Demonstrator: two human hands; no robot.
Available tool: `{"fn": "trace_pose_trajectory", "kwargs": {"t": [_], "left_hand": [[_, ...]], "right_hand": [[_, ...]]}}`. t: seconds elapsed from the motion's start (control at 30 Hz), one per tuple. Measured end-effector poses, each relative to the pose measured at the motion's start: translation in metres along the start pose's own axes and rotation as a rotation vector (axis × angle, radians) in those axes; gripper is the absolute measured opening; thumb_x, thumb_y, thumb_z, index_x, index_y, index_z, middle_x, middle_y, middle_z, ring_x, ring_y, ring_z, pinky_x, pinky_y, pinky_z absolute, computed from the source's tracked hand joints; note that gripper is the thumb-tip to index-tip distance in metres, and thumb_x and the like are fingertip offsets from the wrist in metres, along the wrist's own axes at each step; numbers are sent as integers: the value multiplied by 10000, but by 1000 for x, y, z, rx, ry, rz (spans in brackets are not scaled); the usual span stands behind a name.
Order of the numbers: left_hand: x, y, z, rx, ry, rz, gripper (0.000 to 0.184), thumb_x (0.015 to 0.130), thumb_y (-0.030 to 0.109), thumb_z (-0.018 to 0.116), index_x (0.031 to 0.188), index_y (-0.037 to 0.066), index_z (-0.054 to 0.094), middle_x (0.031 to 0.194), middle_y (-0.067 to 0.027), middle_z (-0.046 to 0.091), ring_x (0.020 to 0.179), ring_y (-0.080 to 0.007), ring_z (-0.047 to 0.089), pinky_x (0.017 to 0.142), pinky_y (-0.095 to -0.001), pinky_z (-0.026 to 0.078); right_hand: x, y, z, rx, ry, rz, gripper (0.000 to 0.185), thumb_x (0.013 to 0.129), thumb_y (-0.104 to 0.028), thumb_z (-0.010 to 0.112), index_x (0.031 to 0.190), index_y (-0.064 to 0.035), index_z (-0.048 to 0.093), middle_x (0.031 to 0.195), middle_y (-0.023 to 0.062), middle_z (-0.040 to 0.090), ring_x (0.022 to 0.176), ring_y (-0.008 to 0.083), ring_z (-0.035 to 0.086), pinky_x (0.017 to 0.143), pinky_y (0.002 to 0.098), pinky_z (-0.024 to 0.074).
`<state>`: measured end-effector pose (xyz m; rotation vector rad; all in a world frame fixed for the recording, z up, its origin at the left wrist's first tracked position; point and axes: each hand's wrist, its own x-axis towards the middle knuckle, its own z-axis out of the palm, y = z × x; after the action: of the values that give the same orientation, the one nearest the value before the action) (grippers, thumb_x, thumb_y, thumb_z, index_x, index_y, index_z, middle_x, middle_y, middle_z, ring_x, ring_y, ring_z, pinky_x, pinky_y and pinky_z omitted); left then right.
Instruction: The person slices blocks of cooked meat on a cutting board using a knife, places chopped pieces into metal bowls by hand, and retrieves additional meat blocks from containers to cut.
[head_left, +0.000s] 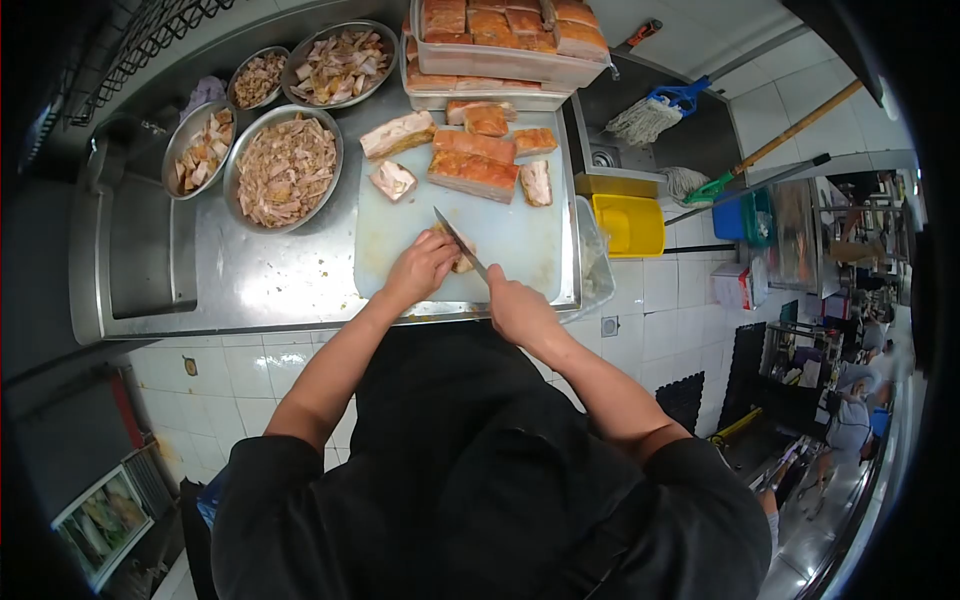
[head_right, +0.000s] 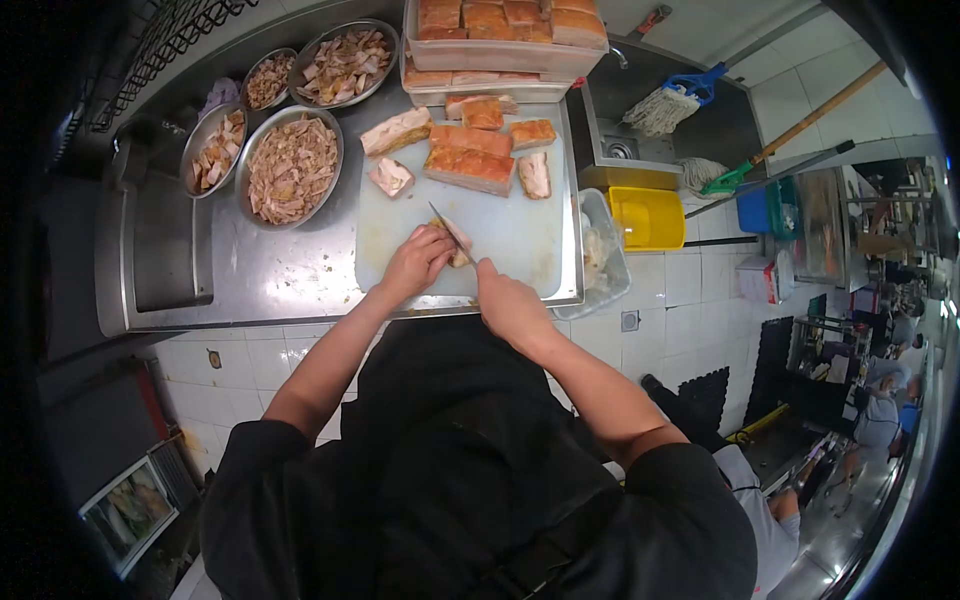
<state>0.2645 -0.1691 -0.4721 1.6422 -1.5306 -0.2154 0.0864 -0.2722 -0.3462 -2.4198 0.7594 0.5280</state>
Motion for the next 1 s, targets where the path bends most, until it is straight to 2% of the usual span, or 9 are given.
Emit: {"fn": "trace_pose_trajectory", "kwargs": {"t": [0.1,0.27,0.43,0.5,0.63,0.7,0.8,1.0], "left_hand": [[-1,3,-1,-39,16,-38,108,844,28,712,950,9,719,1012,-116,677,994,-319,637,895,-409,524],[8,-2,-8,-1,-19,9,114,836,26,715,949,15,724,1012,-116,681,989,-314,636,875,-403,536],[-1,-3,-5,-14,-23,-19,122,834,9,717,955,17,727,1010,-118,685,978,-316,642,864,-406,537],[-6,-3,-3,11,-12,-23,134,829,-2,716,960,22,731,1011,-108,683,989,-308,645,865,-403,540],[-3,-8,-3,-13,50,31,168,801,-24,699,960,25,729,1021,-109,687,983,-312,645,853,-399,549],[-9,-4,-6,14,-4,-14,162,815,-23,704,968,24,726,1013,-111,689,1009,-305,652,888,-401,544],[-11,-7,-1,23,17,-2,192,805,-37,695,987,20,718,1013,-113,689,1008,-310,653,891,-407,544],[-14,-6,-1,59,43,31,220,782,-47,685,995,5,707,1011,-123,686,1016,-318,652,893,-409,545]], "right_hand": [[29,13,41,58,117,-44,206,892,-30,514,1080,23,451,837,295,688,812,481,688,725,569,539],[28,12,13,43,98,-59,212,896,-44,517,1084,23,447,837,307,685,807,486,687,727,577,538],[18,9,22,36,12,-33,214,915,-62,492,1104,25,441,845,312,685,815,493,686,730,584,538],[38,12,46,111,119,-74,239,918,-62,473,1136,31,440,852,313,688,817,497,686,739,585,540],[50,17,33,88,124,-51,259,924,-70,460,1158,39,442,845,315,687,813,495,687,741,581,539],[38,11,21,80,144,-95,236,911,-42,489,1120,45,424,813,328,674,782,519,667,728,602,521],[16,-2,1,38,9,-27,280,901,-30,492,1168,40,441,871,317,689,823,491,690,746,572,543],[2,-8,5,39,-60,10,244,892,-5,492,1128,36,444,883,310,695,863,483,692,771,571,540]]}}
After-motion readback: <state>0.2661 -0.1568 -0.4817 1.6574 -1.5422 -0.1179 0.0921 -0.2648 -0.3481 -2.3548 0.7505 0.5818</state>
